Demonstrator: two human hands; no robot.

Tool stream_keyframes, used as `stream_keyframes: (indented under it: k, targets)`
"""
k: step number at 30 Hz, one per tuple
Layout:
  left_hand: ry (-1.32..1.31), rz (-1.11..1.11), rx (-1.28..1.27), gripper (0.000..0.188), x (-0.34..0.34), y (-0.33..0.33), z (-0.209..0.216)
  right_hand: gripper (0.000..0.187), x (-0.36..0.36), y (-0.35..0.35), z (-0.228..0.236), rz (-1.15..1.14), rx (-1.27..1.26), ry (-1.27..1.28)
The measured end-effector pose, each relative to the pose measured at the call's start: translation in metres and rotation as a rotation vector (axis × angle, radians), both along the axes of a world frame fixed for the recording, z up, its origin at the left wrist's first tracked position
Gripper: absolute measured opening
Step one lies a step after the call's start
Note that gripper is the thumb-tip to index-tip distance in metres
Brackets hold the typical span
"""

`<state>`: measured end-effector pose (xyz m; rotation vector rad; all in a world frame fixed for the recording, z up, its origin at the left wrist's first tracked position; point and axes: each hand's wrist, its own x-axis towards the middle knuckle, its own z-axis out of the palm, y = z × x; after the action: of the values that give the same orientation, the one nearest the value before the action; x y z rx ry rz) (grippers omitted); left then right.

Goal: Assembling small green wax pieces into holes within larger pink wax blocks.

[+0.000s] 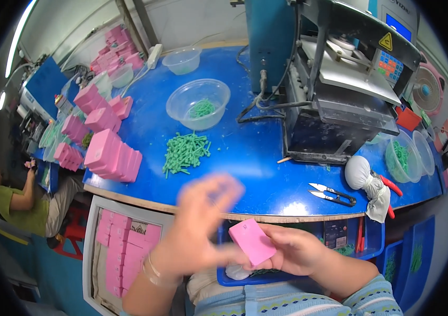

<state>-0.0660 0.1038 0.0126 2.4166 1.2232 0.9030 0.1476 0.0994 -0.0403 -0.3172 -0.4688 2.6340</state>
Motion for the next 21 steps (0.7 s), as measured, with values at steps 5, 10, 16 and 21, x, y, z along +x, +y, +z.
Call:
stream_keyframes:
  k: [5,10,16,21]
  targets:
    - [0.01,-0.167,0.031,0.047,0.018,-0.028,-0.009,0.056,0.01,0.0,0.008,-0.013,0.099,-0.006]
    - [-0.464,0.063,-0.081,0.029,0.013,-0.038,-0.016,0.045,0.012,-0.007,0.029,-0.397,1.245,-0.744]
    - [-0.63,0.026,-0.27,0.027,0.028,-0.043,-0.024,0.033,0.009,-0.007,0.035,-0.641,1.549,-0.68]
    - [-0.343,0.173,0.051,0.028,0.038,-0.05,-0.022,0.023,0.004,-0.014,0.032,-0.846,1.671,-0.791]
